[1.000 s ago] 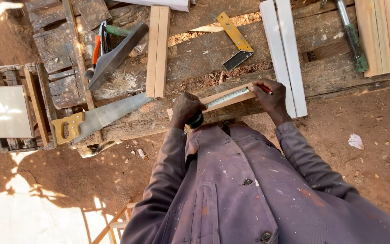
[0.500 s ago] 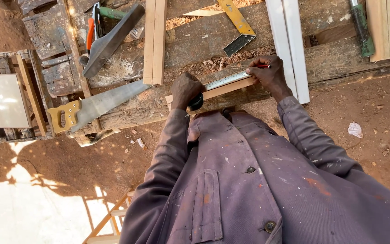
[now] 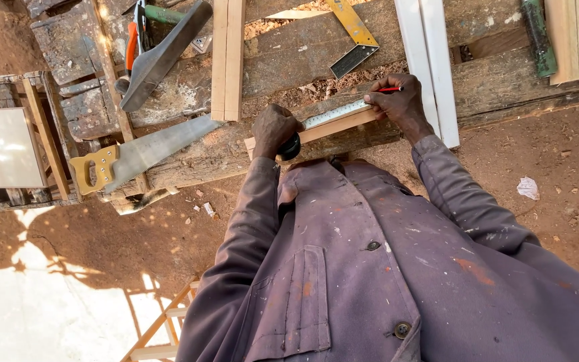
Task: Measuring wooden pieces with a tape measure and marking them with a pencil and a try square for future cutting.
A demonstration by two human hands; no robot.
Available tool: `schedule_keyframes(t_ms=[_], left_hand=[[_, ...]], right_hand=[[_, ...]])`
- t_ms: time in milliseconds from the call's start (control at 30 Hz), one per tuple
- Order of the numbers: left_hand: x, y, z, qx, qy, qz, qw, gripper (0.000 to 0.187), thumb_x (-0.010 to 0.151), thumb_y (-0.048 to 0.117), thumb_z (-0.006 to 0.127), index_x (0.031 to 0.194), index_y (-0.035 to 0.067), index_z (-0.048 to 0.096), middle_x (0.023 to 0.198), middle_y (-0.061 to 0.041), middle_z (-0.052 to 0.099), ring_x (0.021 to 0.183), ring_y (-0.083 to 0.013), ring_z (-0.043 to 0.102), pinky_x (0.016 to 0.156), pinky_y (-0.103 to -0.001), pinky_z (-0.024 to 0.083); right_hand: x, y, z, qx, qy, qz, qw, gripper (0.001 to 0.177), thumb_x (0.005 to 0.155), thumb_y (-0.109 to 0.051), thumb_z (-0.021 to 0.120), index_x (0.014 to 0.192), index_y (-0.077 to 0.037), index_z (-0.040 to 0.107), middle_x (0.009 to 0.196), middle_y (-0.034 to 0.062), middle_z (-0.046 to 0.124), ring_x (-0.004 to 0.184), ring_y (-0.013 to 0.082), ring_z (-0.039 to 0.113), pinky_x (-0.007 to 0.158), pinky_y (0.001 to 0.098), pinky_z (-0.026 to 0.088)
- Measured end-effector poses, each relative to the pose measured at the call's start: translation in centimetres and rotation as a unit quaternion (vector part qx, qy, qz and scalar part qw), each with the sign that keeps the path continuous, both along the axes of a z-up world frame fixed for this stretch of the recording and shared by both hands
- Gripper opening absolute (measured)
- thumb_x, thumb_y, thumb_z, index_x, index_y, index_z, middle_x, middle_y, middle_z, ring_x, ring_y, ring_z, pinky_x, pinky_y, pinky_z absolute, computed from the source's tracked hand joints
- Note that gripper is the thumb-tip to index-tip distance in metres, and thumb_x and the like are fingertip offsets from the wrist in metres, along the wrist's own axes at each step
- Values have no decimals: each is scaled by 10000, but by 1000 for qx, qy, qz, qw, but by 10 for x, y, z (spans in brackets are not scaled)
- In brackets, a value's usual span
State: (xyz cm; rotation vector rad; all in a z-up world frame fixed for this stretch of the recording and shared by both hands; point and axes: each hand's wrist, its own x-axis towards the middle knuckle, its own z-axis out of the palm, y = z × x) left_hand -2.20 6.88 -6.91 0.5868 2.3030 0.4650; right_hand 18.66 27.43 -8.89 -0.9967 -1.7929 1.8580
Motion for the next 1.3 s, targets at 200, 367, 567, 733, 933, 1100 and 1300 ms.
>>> schedule_keyframes(t_ms=[200, 367, 567, 733, 933, 1100, 1300], left_hand=[[-3, -2, -10, 0, 1, 2, 1000, 141, 589, 335, 796, 702, 252, 802, 760, -170, 729, 896, -392, 740, 772, -443, 573], [3, -2, 3, 6, 8, 1, 1000, 170, 582, 323, 808, 720, 225, 807, 751, -193, 719, 888, -408, 736, 776, -456, 572], [4, -4, 3, 6, 5, 9, 1000, 149, 596, 315, 811, 715, 226, 806, 750, -182, 726, 888, -399, 742, 783, -438, 575], [3, -13, -15, 11, 19, 42, 999, 133, 565, 313, 822, 684, 258, 800, 700, -148, 720, 828, -371, 752, 760, -411, 588], [-13, -78, -7, 6, -59, 72, 996, 279, 548, 393, 862, 774, 234, 829, 825, -212, 745, 920, -379, 744, 815, -450, 569], [-40, -131, -5, 15, -103, 125, 987, 194, 680, 310, 880, 735, 149, 788, 721, -25, 736, 678, -160, 649, 678, -306, 545], [-58, -136, -21, 31, -124, 130, 983, 239, 691, 336, 900, 761, 132, 797, 774, -58, 768, 722, -188, 689, 656, -304, 563]], right_hand=[[0, -1, -2, 3, 2, -1, 1000, 126, 902, 66, 774, 993, 88, 690, 740, 247, 668, 597, 206, 715, 473, 285, 661], [-1, -2, 4, 14, 4, 15, 1000, 116, 915, 81, 760, 1002, 101, 685, 749, 265, 659, 616, 220, 717, 486, 304, 668], [1, 1, -6, 38, 16, 43, 998, 113, 936, 105, 744, 1025, 129, 678, 765, 307, 639, 638, 272, 717, 501, 346, 667], [3, 20, -29, 72, 31, 82, 994, 116, 960, 114, 735, 1045, 158, 669, 789, 350, 608, 663, 344, 709, 499, 424, 653], [4, 0, 6, 90, 30, 95, 991, 123, 981, 135, 744, 1079, 159, 674, 801, 340, 598, 673, 398, 681, 539, 456, 633], [3, 1, 14, 123, -79, 109, 983, 104, 1021, 14, 806, 1001, 31, 705, 918, 191, 707, 674, 218, 700, 545, 313, 641], [1, 3, 1, 114, -100, 105, 983, 107, 1040, 4, 802, 1014, 34, 703, 921, 182, 703, 685, 218, 691, 565, 323, 645]])
